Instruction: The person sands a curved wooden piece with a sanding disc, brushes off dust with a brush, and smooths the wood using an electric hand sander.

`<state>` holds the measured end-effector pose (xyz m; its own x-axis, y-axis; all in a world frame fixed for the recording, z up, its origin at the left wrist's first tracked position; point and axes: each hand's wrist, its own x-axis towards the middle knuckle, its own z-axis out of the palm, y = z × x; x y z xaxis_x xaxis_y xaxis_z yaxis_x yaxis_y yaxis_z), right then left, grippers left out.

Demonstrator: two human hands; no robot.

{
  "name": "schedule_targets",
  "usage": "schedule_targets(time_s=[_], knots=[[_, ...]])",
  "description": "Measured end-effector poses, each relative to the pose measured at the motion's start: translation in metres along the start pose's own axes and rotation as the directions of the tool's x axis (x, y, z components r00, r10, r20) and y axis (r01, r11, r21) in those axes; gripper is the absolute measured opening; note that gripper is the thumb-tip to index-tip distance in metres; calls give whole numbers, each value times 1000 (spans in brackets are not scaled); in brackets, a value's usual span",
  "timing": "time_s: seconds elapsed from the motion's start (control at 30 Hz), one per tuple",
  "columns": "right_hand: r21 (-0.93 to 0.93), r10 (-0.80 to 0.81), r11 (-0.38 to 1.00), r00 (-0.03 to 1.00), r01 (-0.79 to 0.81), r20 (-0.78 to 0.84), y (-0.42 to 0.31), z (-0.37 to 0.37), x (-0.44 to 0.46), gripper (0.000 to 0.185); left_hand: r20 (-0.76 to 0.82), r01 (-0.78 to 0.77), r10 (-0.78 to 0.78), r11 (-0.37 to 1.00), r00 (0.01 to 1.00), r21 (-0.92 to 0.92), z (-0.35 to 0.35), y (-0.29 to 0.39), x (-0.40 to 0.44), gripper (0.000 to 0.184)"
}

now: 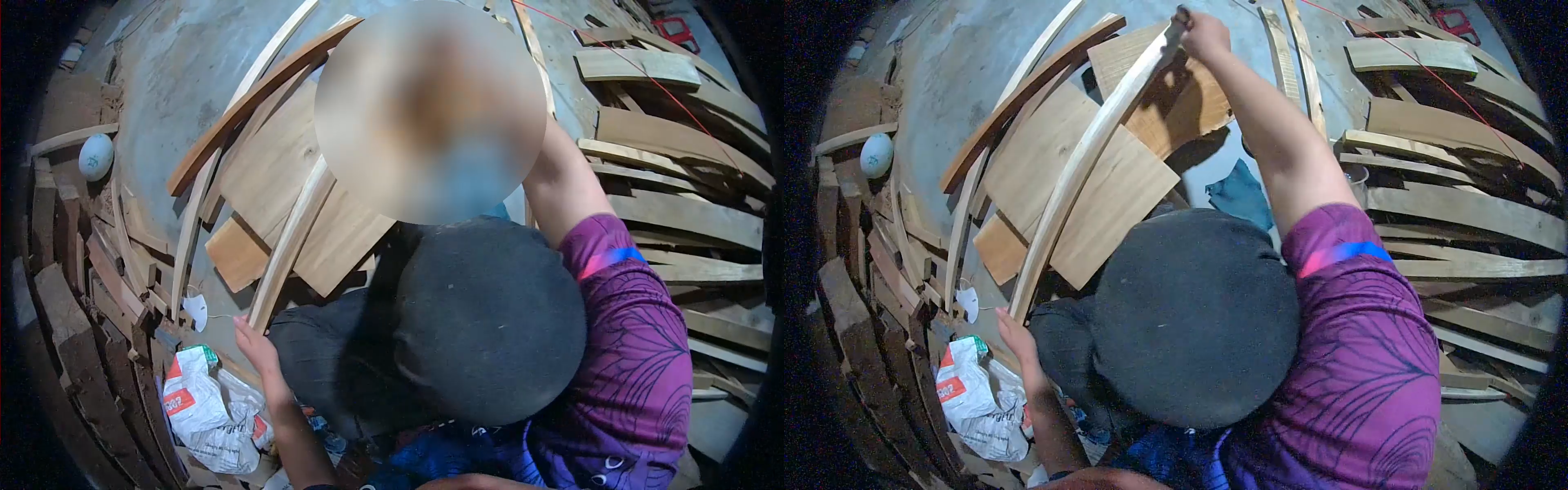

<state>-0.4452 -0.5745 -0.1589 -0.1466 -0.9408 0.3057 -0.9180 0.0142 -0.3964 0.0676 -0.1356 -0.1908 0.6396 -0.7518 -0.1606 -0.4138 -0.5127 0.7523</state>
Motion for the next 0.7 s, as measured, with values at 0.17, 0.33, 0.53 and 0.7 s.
schedule_targets(time_s=[0.17, 0.33, 0.53, 0.7], knots=[[568, -469, 751, 877, 336, 102, -78, 13, -119, 24, 46, 38, -38, 999, 998, -9, -3, -21, 8, 64], [238, -320, 939, 890, 250, 325, -82, 12, -84, 32, 91, 60, -56, 998, 994, -32, -2, -13, 8, 65], [181, -251, 962, 924, 205, 288, -89, 11, -52, 20, 65, 44, -45, 999, 997, 8, 0, -14, 8, 60], [650, -589, 720, 709, 244, 387, -138, -1, -158, 29, 93, 22, -16, 998, 996, -61, 5, -8, 7, 51]])
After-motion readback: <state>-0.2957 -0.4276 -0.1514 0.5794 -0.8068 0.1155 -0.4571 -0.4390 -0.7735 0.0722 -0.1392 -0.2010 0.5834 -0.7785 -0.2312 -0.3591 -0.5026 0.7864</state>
